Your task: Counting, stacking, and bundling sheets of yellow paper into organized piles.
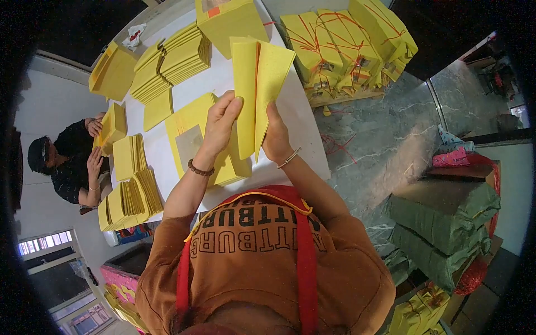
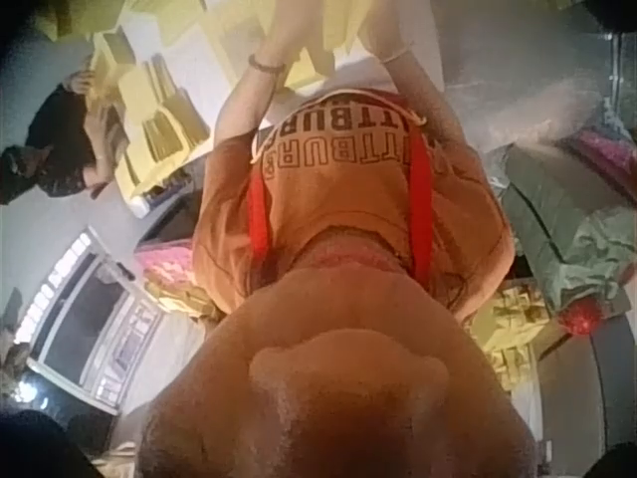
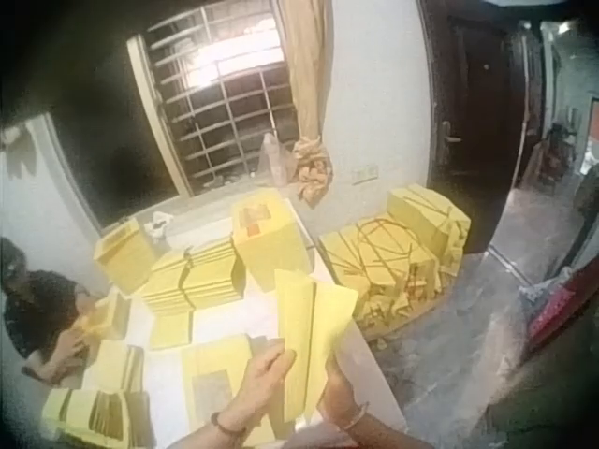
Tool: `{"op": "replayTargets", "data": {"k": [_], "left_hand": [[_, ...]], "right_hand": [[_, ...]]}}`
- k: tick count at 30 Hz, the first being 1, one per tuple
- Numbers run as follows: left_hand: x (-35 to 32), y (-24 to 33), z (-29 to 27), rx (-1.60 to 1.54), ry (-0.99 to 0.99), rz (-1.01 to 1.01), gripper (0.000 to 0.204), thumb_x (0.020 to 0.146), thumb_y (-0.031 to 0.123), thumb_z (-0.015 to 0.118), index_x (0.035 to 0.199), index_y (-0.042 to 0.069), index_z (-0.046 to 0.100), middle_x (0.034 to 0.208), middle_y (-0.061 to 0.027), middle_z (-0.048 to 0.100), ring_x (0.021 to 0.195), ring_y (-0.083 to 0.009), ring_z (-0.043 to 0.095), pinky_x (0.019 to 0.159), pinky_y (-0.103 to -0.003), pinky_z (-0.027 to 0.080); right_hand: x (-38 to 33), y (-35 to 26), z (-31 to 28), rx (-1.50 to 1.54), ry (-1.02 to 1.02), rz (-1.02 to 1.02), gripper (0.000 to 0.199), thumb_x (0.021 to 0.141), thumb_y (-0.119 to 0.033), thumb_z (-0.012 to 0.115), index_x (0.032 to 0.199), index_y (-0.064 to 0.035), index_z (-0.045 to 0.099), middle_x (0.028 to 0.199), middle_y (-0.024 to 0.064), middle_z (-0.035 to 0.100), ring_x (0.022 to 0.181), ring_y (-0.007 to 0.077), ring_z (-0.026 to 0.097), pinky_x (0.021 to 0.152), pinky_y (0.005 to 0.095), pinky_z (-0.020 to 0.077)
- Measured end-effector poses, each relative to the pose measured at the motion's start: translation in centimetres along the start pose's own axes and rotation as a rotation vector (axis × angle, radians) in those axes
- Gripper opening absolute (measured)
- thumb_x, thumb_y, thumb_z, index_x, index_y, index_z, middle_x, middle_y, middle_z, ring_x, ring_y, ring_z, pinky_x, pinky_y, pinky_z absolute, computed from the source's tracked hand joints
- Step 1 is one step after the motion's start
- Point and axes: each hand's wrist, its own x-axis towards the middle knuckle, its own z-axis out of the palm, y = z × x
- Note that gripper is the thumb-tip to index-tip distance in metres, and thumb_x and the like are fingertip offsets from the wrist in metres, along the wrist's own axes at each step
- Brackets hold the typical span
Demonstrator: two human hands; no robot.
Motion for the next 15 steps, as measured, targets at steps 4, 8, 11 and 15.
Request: {"op": "replayTargets", "data": {"k": [4,8,11,15], "left_hand": [[-0.1,0.6,0.7,-0.196,0.056,-0.078,0.015,0.084,0.012,0.058,0.095,0.002,0.060,0.083,0.0018,0.056,0.074,-0.0057,0.047,0.071,-0.020,0.040],[0.0,0.5,0.9,-0.248,0.055,-0.078,0.010,0.080,0.010,0.063,0.088,0.002,0.061,0.073,0.0033,0.057,0.065,-0.0027,0.047,0.063,-0.018,0.038],[0.1,1.3,1.4,-0.166,0.055,-0.087,0.011,0.079,0.010,0.064,0.086,0.002,0.061,0.071,0.0032,0.056,0.063,-0.0018,0.046,0.058,-0.017,0.037],[0.3,2.0,2.5,-0.111,0.034,-0.060,0.016,0.078,0.009,0.066,0.090,0.001,0.060,0.070,0.0043,0.054,0.062,-0.0011,0.044,0.055,-0.015,0.036]], "right_hand": [[-0.1,-0.3,0.2,0.005,-0.027,0.004,0.052,0.094,-0.043,0.026,0.132,-0.0080,0.027,0.127,0.0065,0.041,0.117,0.0181,0.040,0.098,0.0334,0.0321],[-0.1,-0.2,0.4,0.027,-0.017,0.038,0.052,0.094,-0.044,0.025,0.131,-0.0078,0.029,0.126,0.0071,0.041,0.116,0.0181,0.041,0.097,0.0328,0.0330],[-0.1,-0.1,0.7,0.064,0.003,0.044,0.053,0.093,-0.045,0.027,0.129,-0.0065,0.031,0.124,0.0073,0.043,0.115,0.0180,0.042,0.096,0.0326,0.0329],[0.3,0.2,0.0,0.083,-0.036,-0.001,0.054,0.092,-0.046,0.030,0.127,-0.0052,0.034,0.123,0.0084,0.043,0.113,0.0185,0.043,0.095,0.0330,0.0337]]}}
